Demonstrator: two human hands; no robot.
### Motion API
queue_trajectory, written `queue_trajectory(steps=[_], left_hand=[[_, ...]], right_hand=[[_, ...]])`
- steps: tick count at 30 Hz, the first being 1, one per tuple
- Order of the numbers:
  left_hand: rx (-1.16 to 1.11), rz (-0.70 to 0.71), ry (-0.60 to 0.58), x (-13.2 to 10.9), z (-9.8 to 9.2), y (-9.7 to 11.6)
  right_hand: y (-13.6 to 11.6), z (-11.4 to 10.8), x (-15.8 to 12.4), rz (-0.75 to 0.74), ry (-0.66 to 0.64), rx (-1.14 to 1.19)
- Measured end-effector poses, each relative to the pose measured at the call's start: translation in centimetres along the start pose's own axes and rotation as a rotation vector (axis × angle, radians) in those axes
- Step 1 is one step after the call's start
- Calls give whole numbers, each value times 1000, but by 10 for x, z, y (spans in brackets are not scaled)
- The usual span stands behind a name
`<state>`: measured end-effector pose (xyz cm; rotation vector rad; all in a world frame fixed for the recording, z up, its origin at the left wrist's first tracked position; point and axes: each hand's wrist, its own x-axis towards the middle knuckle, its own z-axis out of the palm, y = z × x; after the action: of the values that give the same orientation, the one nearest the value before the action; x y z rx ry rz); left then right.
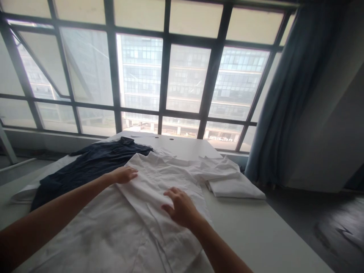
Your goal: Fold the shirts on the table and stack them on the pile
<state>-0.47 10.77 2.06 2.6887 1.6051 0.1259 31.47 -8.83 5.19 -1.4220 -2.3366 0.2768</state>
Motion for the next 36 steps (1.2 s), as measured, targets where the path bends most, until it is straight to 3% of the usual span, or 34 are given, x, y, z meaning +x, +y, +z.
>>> queue_trajectory(steps=[4, 9, 16, 22, 26, 30, 32, 36], left_hand=[[-39, -7, -107, 21, 31, 7], [-28, -118, -111, 43, 45, -18], [-29, -220, -64, 75, 42, -41], [-25, -260, -31, 87, 40, -47], [57, -261, 23, 80, 37, -30], [75, -159, 60, 52, 45, -8], [40, -92, 37, 32, 49, -8], [10, -69, -4, 0, 47, -29]], right_hand=[[-10, 23, 2, -228, -197, 36], [-4, 32, -2, -265, -400, 44], [3, 34, -3, -258, -413, 75], [5, 38, -4, -186, -404, 59], [3, 37, -4, -159, -429, 52], [2, 34, -3, -155, -462, 53], [2, 35, -3, -156, -468, 53], [-2, 38, -5, -133, -464, 32]])
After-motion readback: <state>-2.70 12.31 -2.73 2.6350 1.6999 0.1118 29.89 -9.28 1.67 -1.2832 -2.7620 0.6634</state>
